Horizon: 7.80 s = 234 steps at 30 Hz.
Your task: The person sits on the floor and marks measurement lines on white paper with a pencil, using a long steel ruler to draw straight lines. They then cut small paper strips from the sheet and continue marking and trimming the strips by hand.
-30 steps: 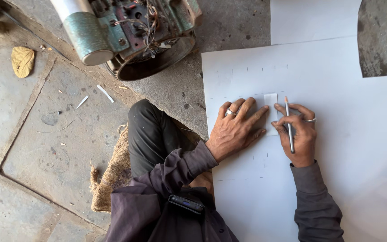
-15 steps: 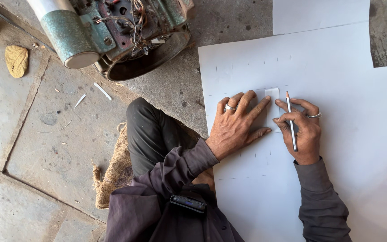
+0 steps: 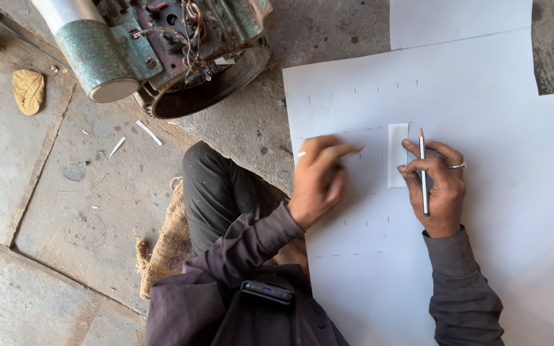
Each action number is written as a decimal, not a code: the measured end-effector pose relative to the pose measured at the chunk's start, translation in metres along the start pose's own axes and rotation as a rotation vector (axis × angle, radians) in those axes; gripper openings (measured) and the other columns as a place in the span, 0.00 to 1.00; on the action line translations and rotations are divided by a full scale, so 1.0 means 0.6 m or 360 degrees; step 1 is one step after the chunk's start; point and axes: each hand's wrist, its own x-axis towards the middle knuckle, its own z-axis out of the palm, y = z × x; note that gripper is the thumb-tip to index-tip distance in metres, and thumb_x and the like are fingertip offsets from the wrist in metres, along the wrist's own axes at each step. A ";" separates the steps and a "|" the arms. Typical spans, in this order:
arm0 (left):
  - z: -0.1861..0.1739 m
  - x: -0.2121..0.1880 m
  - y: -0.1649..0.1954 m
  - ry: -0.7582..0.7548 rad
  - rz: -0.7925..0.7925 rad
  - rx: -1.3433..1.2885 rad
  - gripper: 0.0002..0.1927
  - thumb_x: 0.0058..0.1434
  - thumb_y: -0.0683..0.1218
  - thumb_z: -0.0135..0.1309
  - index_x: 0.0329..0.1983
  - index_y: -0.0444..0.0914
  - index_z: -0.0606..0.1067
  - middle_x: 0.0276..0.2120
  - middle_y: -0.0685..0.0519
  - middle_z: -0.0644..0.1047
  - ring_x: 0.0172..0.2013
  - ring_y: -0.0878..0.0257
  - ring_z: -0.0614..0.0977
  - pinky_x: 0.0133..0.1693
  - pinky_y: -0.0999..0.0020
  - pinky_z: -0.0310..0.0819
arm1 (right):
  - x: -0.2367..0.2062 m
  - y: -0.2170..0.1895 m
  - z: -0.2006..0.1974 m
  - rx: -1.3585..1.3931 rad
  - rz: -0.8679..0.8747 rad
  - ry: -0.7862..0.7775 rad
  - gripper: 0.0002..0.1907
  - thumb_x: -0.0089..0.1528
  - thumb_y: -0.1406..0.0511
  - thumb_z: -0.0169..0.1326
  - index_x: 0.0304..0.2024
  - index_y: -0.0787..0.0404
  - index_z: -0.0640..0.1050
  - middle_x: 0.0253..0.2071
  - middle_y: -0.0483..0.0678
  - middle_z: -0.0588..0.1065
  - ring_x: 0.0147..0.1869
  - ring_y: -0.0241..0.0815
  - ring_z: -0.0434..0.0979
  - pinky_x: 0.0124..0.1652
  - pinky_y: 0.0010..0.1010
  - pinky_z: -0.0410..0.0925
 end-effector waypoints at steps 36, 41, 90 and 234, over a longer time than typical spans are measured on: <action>-0.058 0.014 0.022 -0.0018 0.0439 0.0797 0.15 0.63 0.47 0.62 0.52 0.44 0.76 0.51 0.52 0.74 0.56 0.55 0.73 0.54 0.55 0.65 | 0.004 -0.019 0.002 0.0069 0.0084 0.0060 0.08 0.64 0.75 0.61 0.38 0.59 0.75 0.55 0.52 0.75 0.67 0.39 0.74 0.60 0.33 0.73; 0.009 0.023 0.013 -0.0106 0.0446 0.0899 0.22 0.63 0.55 0.61 0.59 0.46 0.74 0.50 0.53 0.73 0.53 0.55 0.73 0.54 0.54 0.64 | 0.009 -0.023 0.000 0.0023 0.0073 0.0034 0.08 0.62 0.74 0.62 0.37 0.58 0.75 0.56 0.51 0.76 0.63 0.38 0.75 0.56 0.32 0.72; 0.034 0.039 0.004 -0.0340 0.0262 0.0951 0.41 0.57 0.68 0.61 0.70 0.48 0.70 0.37 0.53 0.66 0.39 0.58 0.66 0.42 0.57 0.57 | 0.006 0.012 0.009 -0.0137 -0.0136 -0.0079 0.09 0.63 0.66 0.65 0.39 0.57 0.76 0.54 0.44 0.82 0.72 0.43 0.65 0.54 0.33 0.67; 0.105 0.076 0.053 -0.0585 0.0621 0.1870 0.24 0.57 0.43 0.54 0.58 0.31 0.74 0.50 0.42 0.81 0.56 0.50 0.74 0.64 0.48 0.49 | -0.122 0.021 -0.003 0.0495 0.0381 0.0096 0.03 0.67 0.72 0.58 0.41 0.68 0.76 0.39 0.52 0.82 0.30 0.28 0.73 0.31 0.20 0.67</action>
